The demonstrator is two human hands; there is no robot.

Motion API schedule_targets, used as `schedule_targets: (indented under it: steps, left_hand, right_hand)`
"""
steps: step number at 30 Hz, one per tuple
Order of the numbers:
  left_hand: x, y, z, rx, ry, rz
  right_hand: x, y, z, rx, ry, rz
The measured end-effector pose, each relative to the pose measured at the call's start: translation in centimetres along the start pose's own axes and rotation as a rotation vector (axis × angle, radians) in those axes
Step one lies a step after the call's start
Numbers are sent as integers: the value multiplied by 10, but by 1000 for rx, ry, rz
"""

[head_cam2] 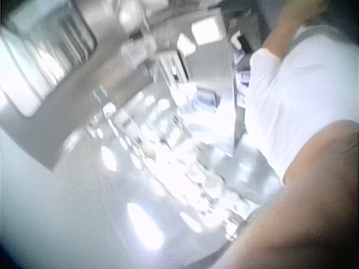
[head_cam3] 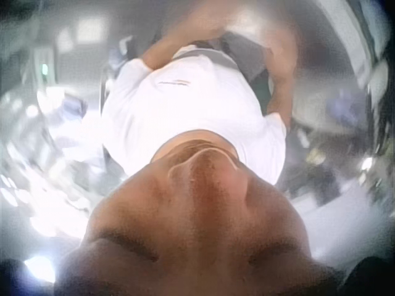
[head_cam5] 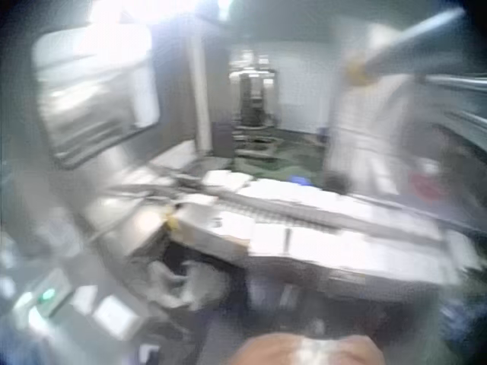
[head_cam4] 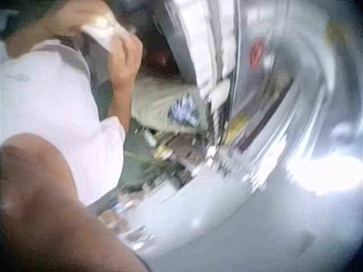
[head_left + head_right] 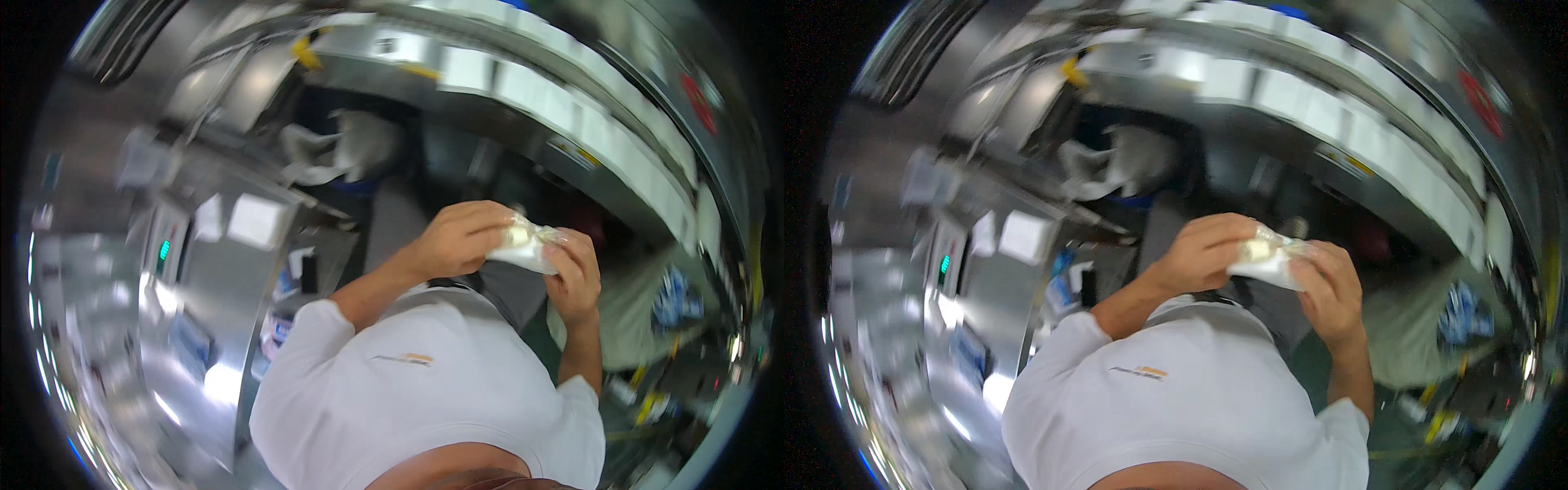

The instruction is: The person takes white rectangular products from a conveyor belt, places them into blue packaging, cuts the packaging using shears, and then weighs the packaged products on a digital scale.

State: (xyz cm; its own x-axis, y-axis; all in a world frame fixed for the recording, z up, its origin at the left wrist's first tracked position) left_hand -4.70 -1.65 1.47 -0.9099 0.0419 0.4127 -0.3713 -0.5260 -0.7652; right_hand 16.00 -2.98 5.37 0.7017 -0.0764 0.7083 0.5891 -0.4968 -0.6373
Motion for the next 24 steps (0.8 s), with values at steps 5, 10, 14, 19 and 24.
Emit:
schedule_targets:
  steps: [5, 10, 14, 19, 24]
  left_hand:
    - [62, 138, -84, 883, 112, 867]
    - [121, 239, -170, 1200, -391, 1303]
    - [154, 283, -248, 1244, -834, 1332]
    - [208, 395, -327, 1507, -979, 870]
    - [202, 374, -373, 1433, -774, 759]
  right_hand:
    - [-40, -1, 6, -340, -193, -243]
    - [-65, 12, 12, -409, -218, -388]
    - [-62, 18, 16, -458, -165, -404]
    - [-34, 43, 28, -507, -158, -361]
    - [-33, 68, 24, -523, -149, -275]
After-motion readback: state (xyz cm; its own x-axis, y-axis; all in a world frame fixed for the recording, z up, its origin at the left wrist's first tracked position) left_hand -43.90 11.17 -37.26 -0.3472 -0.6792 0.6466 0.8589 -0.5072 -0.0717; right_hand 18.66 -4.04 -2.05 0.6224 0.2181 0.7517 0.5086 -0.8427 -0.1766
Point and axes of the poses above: each hand's wrist, its own y-axis away from the middle knuckle, its own x-axis out of the back of the hand, z = x × y, the point moved 5 cm from there along -y, towards the middle knuckle, and after that the axes turned 5 degrees about -z, right-handed, at the moved point
